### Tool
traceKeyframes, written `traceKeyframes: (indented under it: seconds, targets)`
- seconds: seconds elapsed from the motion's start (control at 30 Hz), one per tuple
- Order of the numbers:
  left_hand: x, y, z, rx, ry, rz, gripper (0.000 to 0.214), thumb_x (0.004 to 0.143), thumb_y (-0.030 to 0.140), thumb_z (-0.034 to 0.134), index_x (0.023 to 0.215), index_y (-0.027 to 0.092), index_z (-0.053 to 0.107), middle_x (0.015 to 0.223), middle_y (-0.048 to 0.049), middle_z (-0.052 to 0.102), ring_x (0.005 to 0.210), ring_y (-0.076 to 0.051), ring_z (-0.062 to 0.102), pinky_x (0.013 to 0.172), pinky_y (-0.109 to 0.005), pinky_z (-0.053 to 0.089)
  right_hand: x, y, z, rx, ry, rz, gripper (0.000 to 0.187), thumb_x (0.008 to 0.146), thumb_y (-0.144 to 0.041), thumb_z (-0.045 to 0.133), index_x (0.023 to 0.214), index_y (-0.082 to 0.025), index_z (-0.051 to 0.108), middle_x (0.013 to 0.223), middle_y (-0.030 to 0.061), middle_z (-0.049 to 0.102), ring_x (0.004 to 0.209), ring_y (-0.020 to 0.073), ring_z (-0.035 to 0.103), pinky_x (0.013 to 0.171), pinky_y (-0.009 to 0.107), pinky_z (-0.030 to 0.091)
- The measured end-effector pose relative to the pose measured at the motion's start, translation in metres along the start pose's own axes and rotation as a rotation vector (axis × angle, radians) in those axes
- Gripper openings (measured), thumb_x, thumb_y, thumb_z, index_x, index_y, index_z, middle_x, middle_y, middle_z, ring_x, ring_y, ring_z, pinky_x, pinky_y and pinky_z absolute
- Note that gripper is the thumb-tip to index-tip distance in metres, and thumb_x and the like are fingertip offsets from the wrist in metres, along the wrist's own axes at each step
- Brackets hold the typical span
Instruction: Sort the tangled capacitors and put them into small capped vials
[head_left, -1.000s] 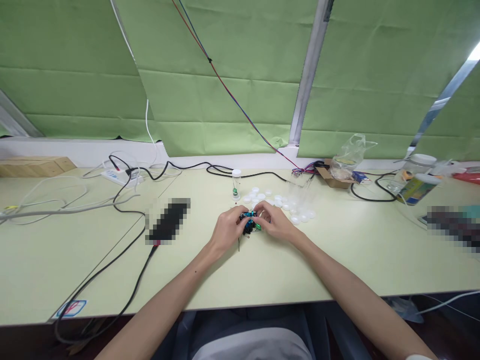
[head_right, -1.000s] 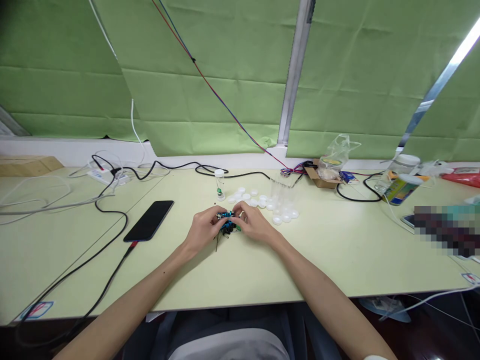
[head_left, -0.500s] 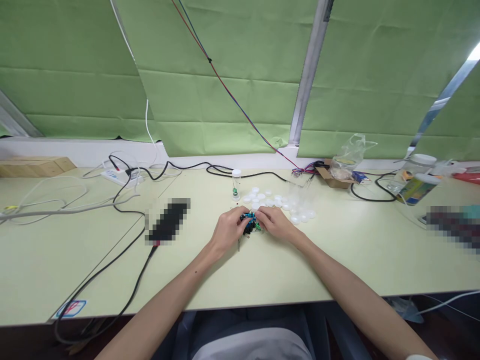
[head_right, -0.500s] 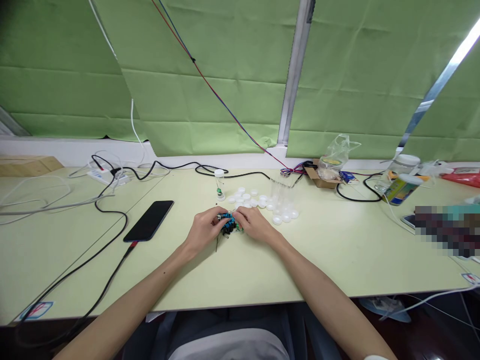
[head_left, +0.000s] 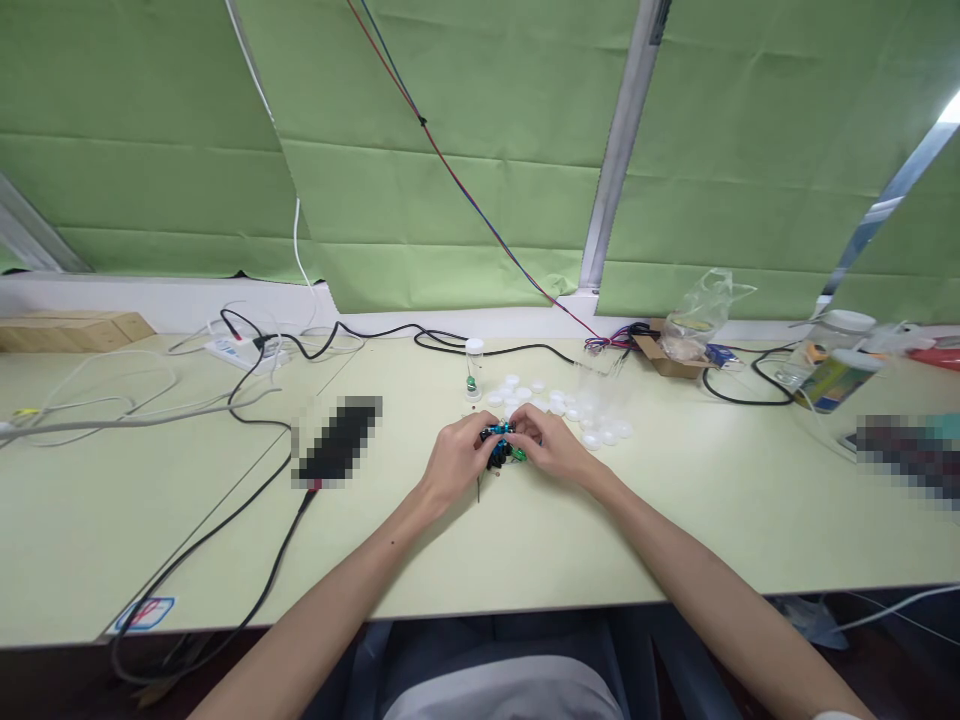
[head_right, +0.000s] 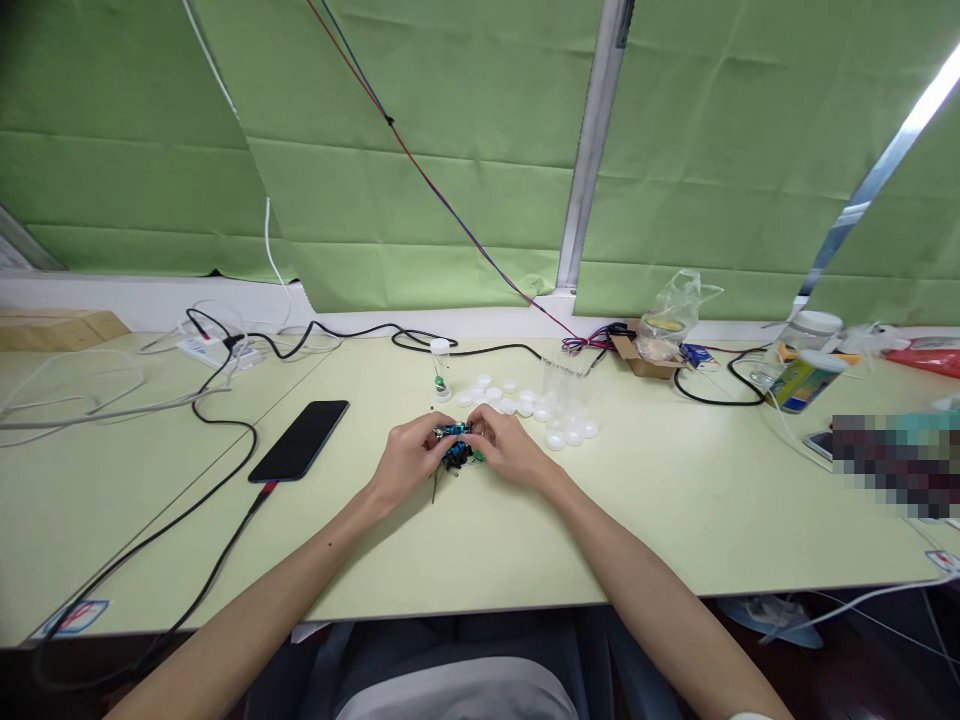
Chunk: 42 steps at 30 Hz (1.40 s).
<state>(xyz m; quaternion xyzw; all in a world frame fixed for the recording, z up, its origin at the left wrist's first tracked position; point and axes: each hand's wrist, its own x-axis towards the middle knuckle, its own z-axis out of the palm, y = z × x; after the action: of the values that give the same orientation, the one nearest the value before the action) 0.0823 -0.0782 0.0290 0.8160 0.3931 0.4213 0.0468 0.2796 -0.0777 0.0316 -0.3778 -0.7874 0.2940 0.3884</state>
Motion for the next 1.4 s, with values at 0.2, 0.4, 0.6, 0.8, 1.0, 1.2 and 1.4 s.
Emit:
traceKeyframes:
  seconds: [0.2, 0.4, 0.6, 0.8, 1.0, 1.2, 1.4]
  targets:
    - [-0.0003, 0.0005, 0.0004, 0.003, -0.010, 0.004, 0.008, 0.087, 0.019, 0.061, 0.094, 0.022, 0.064, 0.080, -0.0003, 0.070, 0.060, -0.013, 0.059, 0.059, -0.025, 0.045, 0.0001, -0.0012, -0.0012, -0.049, -0.017, -0.006, 0.027, 0.098, -0.041, 0.044, 0.082, -0.021, 0.051, 0.063, -0.0024, 0.059, 0.056, 0.0129, 0.051, 0.060, 0.026, 0.040]
    - [0.0002, 0.0015, -0.0002, -0.001, -0.021, 0.000, 0.006, 0.087, 0.019, 0.061, 0.093, 0.022, 0.063, 0.081, -0.0001, 0.069, 0.061, -0.013, 0.059, 0.059, -0.025, 0.045, 0.0020, -0.0006, -0.0020, -0.112, -0.031, 0.000, 0.042, 0.101, -0.041, 0.036, 0.066, -0.021, 0.047, 0.057, -0.0020, 0.057, 0.056, 0.0125, 0.052, 0.063, 0.027, 0.039]
    - [0.0006, 0.0001, -0.0007, -0.009, 0.002, -0.004, 0.010, 0.087, 0.017, 0.060, 0.094, 0.022, 0.064, 0.083, -0.0002, 0.071, 0.060, -0.012, 0.060, 0.060, -0.024, 0.045, 0.0003, 0.0002, 0.0000, -0.015, -0.028, 0.027, 0.027, 0.095, -0.047, 0.049, 0.105, -0.022, 0.053, 0.066, -0.0035, 0.058, 0.057, 0.0135, 0.052, 0.056, 0.025, 0.039]
    - [0.0001, -0.0009, 0.0001, -0.003, -0.002, 0.008, 0.007, 0.088, 0.019, 0.061, 0.094, 0.022, 0.063, 0.081, 0.0000, 0.069, 0.061, -0.012, 0.059, 0.060, -0.024, 0.045, 0.0004, 0.0009, 0.0005, 0.002, -0.003, -0.013, 0.021, 0.095, -0.043, 0.051, 0.098, -0.022, 0.054, 0.066, -0.0033, 0.057, 0.058, 0.0129, 0.051, 0.058, 0.025, 0.039]
    - [0.0000, 0.0007, -0.0003, -0.010, -0.025, -0.002, 0.007, 0.087, 0.017, 0.061, 0.093, 0.021, 0.063, 0.081, 0.0007, 0.069, 0.060, -0.012, 0.058, 0.059, -0.024, 0.044, 0.0021, 0.0008, -0.0012, -0.111, -0.006, -0.035, 0.036, 0.100, -0.038, 0.041, 0.070, -0.020, 0.050, 0.059, -0.0028, 0.056, 0.054, 0.0111, 0.050, 0.060, 0.025, 0.038]
    - [-0.0002, 0.0002, 0.0006, -0.016, -0.027, -0.002, 0.006, 0.088, 0.020, 0.061, 0.094, 0.021, 0.063, 0.082, 0.0005, 0.069, 0.060, -0.012, 0.058, 0.059, -0.024, 0.043, 0.0031, 0.0009, -0.0016, -0.133, -0.014, -0.009, 0.043, 0.102, -0.038, 0.036, 0.064, -0.020, 0.048, 0.055, -0.0025, 0.056, 0.054, 0.0112, 0.052, 0.063, 0.025, 0.039]
    - [0.0000, -0.0032, 0.0015, -0.005, 0.028, 0.018, 0.010, 0.087, 0.017, 0.062, 0.095, 0.021, 0.064, 0.080, 0.0004, 0.070, 0.060, -0.012, 0.059, 0.059, -0.023, 0.045, 0.0008, 0.0005, -0.0005, -0.025, 0.001, 0.011, 0.026, 0.094, -0.046, 0.053, 0.105, -0.022, 0.054, 0.062, -0.0050, 0.056, 0.054, 0.0119, 0.049, 0.054, 0.024, 0.037]
